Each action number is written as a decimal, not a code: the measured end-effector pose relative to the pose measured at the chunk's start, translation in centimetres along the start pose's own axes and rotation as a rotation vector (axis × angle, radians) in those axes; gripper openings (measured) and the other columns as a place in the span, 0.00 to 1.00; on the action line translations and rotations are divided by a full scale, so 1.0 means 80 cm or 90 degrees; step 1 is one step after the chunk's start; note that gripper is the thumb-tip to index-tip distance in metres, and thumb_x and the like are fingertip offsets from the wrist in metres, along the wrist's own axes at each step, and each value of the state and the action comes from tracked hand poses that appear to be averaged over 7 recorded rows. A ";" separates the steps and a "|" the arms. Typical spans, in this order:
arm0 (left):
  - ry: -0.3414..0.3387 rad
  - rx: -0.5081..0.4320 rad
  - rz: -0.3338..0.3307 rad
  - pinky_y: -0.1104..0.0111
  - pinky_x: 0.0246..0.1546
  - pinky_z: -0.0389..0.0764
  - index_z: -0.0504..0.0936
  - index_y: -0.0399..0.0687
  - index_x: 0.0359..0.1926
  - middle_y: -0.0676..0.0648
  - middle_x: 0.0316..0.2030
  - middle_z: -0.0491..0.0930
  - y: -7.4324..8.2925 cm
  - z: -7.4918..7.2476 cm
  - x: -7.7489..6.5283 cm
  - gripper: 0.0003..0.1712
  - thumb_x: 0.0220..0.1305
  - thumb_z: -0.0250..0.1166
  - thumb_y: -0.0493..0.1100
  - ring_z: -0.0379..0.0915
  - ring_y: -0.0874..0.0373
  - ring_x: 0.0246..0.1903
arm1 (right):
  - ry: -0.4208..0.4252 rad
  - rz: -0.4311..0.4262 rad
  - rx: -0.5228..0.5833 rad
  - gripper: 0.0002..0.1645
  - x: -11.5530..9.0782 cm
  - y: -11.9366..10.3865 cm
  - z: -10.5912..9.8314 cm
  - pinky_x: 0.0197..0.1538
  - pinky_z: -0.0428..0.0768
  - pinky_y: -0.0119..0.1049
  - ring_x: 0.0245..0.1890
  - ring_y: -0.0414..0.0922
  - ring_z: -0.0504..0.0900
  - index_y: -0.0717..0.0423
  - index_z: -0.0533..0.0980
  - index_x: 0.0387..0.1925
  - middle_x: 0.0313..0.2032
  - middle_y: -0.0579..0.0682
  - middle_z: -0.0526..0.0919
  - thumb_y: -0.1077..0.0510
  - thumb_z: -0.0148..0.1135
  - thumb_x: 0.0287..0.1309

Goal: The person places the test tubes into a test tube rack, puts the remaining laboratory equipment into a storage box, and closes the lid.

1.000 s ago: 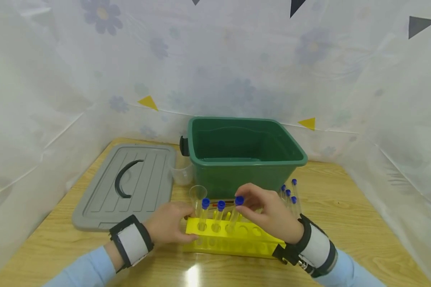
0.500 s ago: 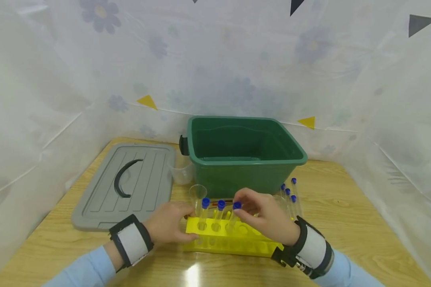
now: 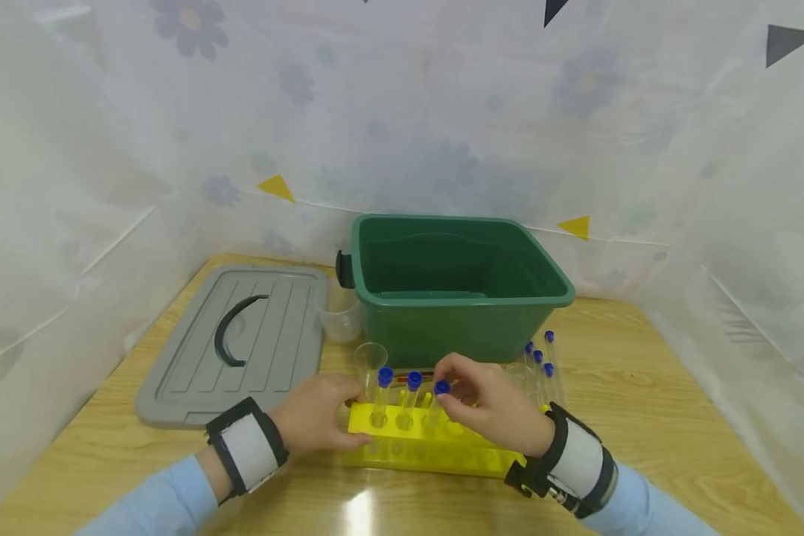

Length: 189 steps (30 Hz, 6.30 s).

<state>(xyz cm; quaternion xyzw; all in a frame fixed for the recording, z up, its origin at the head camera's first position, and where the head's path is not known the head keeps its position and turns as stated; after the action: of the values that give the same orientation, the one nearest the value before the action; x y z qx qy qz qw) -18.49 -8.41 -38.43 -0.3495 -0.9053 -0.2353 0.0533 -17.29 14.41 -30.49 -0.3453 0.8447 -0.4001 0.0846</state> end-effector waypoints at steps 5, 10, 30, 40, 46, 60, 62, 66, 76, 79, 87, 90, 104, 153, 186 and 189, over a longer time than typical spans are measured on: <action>0.006 0.004 0.007 0.74 0.32 0.75 0.77 0.54 0.29 0.58 0.28 0.78 -0.001 0.001 0.000 0.20 0.43 0.71 0.60 0.74 0.62 0.30 | -0.017 0.016 0.013 0.08 0.001 0.004 0.004 0.29 0.79 0.30 0.27 0.39 0.81 0.58 0.70 0.42 0.34 0.57 0.79 0.64 0.56 0.61; 0.008 0.006 0.002 0.75 0.32 0.74 0.77 0.55 0.29 0.60 0.28 0.78 0.000 0.001 0.000 0.19 0.42 0.71 0.59 0.72 0.65 0.29 | -0.018 0.021 0.004 0.08 0.000 0.009 0.006 0.32 0.80 0.30 0.32 0.43 0.83 0.57 0.71 0.41 0.36 0.57 0.80 0.64 0.56 0.59; 0.017 0.000 0.014 0.73 0.33 0.75 0.77 0.55 0.30 0.60 0.28 0.78 0.001 0.001 0.002 0.19 0.42 0.71 0.59 0.73 0.64 0.30 | 0.322 0.042 -0.196 0.10 -0.061 0.008 -0.141 0.35 0.76 0.22 0.32 0.26 0.76 0.59 0.75 0.44 0.35 0.32 0.79 0.62 0.56 0.61; 0.017 -0.007 0.018 0.72 0.32 0.74 0.77 0.53 0.30 0.59 0.28 0.78 0.000 -0.005 0.002 0.20 0.42 0.72 0.59 0.71 0.64 0.29 | 0.275 0.290 -0.308 0.26 -0.080 0.129 -0.216 0.33 0.79 0.34 0.33 0.42 0.80 0.66 0.71 0.51 0.43 0.67 0.79 0.47 0.49 0.66; 0.015 0.012 0.003 0.73 0.31 0.74 0.77 0.55 0.30 0.60 0.28 0.76 0.001 -0.003 0.001 0.20 0.41 0.72 0.59 0.70 0.65 0.29 | 0.127 0.396 -0.361 0.30 -0.050 0.193 -0.218 0.41 0.77 0.52 0.46 0.65 0.76 0.71 0.67 0.56 0.49 0.73 0.75 0.48 0.49 0.65; 0.011 0.021 -0.037 0.72 0.32 0.75 0.77 0.57 0.31 0.62 0.29 0.76 0.011 -0.006 -0.030 0.20 0.42 0.72 0.61 0.68 0.68 0.29 | -0.024 0.517 -0.405 0.31 0.003 0.274 -0.165 0.55 0.73 0.55 0.55 0.67 0.71 0.75 0.64 0.57 0.56 0.73 0.70 0.55 0.55 0.61; 0.003 0.020 -0.046 0.72 0.32 0.75 0.78 0.58 0.32 0.63 0.30 0.77 0.014 -0.005 -0.032 0.20 0.42 0.71 0.62 0.69 0.69 0.30 | -0.032 0.526 -0.391 0.32 0.001 0.284 -0.160 0.55 0.72 0.55 0.55 0.68 0.70 0.76 0.63 0.58 0.56 0.73 0.70 0.56 0.56 0.61; 0.003 0.019 -0.037 0.72 0.32 0.75 0.78 0.57 0.32 0.62 0.30 0.78 0.020 -0.004 -0.031 0.20 0.43 0.70 0.62 0.70 0.67 0.30 | -0.030 0.535 -0.361 0.33 -0.008 0.302 -0.159 0.53 0.74 0.53 0.55 0.67 0.71 0.76 0.61 0.59 0.56 0.74 0.70 0.58 0.57 0.60; -0.028 -0.004 -0.019 0.74 0.29 0.71 0.77 0.56 0.31 0.62 0.28 0.77 0.032 -0.001 -0.017 0.19 0.44 0.70 0.61 0.68 0.67 0.27 | -0.027 0.524 -0.400 0.23 -0.039 0.316 -0.172 0.47 0.77 0.52 0.47 0.66 0.76 0.78 0.71 0.48 0.47 0.72 0.77 0.65 0.57 0.52; -0.036 -0.006 -0.020 0.75 0.29 0.71 0.78 0.57 0.31 0.62 0.28 0.76 0.032 0.001 -0.016 0.19 0.43 0.70 0.61 0.68 0.67 0.27 | 0.002 0.529 -0.359 0.24 -0.047 0.313 -0.173 0.42 0.80 0.48 0.40 0.63 0.80 0.79 0.69 0.50 0.43 0.72 0.78 0.64 0.55 0.55; -0.023 -0.013 -0.012 0.74 0.31 0.73 0.78 0.56 0.31 0.61 0.29 0.78 0.025 0.005 -0.006 0.19 0.43 0.71 0.60 0.70 0.65 0.29 | 0.122 0.478 -0.206 0.31 -0.068 0.282 -0.194 0.31 0.82 0.39 0.27 0.49 0.81 0.77 0.58 0.60 0.40 0.73 0.78 0.63 0.52 0.60; -0.009 -0.010 0.000 0.73 0.32 0.75 0.78 0.54 0.31 0.59 0.29 0.78 0.019 0.007 -0.002 0.19 0.43 0.71 0.59 0.72 0.64 0.29 | 0.159 0.448 -0.197 0.31 -0.076 0.267 -0.201 0.35 0.83 0.42 0.33 0.53 0.82 0.74 0.56 0.62 0.46 0.76 0.74 0.61 0.50 0.62; 0.011 0.011 0.005 0.72 0.32 0.75 0.76 0.55 0.29 0.60 0.27 0.77 -0.006 0.001 0.008 0.19 0.42 0.72 0.59 0.72 0.64 0.29 | 0.330 0.314 -0.219 0.27 -0.121 0.197 -0.208 0.30 0.80 0.28 0.29 0.27 0.74 0.66 0.62 0.60 0.43 0.67 0.74 0.56 0.52 0.65; 0.008 0.020 0.009 0.73 0.31 0.75 0.75 0.53 0.28 0.59 0.26 0.77 -0.005 -0.002 0.009 0.20 0.43 0.71 0.60 0.72 0.63 0.28 | 0.515 -0.154 -0.020 0.28 -0.132 0.048 -0.183 0.33 0.76 0.17 0.32 0.31 0.82 0.56 0.69 0.45 0.38 0.41 0.80 0.84 0.47 0.46; 0.009 0.011 0.003 0.72 0.32 0.74 0.76 0.55 0.29 0.60 0.27 0.77 -0.007 0.001 0.010 0.20 0.43 0.71 0.60 0.72 0.63 0.29 | 0.439 -0.301 0.077 0.16 -0.081 -0.010 -0.137 0.38 0.79 0.23 0.29 0.36 0.83 0.77 0.73 0.46 0.37 0.46 0.83 0.74 0.57 0.54; 0.010 0.014 -0.003 0.72 0.32 0.74 0.76 0.55 0.29 0.60 0.27 0.77 -0.006 0.000 0.010 0.20 0.42 0.71 0.60 0.72 0.63 0.29 | 0.432 -0.315 0.078 0.16 -0.076 -0.012 -0.134 0.38 0.79 0.23 0.30 0.36 0.83 0.77 0.73 0.46 0.38 0.46 0.83 0.73 0.58 0.55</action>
<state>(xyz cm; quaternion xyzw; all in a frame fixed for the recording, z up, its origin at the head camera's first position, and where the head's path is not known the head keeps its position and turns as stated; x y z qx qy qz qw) -19.44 -8.24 -38.43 -0.3449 -0.9083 -0.2281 0.0633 -16.73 24.55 -23.44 -0.3804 0.6909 -0.5490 -0.2766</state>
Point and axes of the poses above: each hand's wrist, its own x-axis towards the middle knuckle, its own z-axis out of the palm, y = z × x, the point moved 3 cm from there along x, towards the middle knuckle
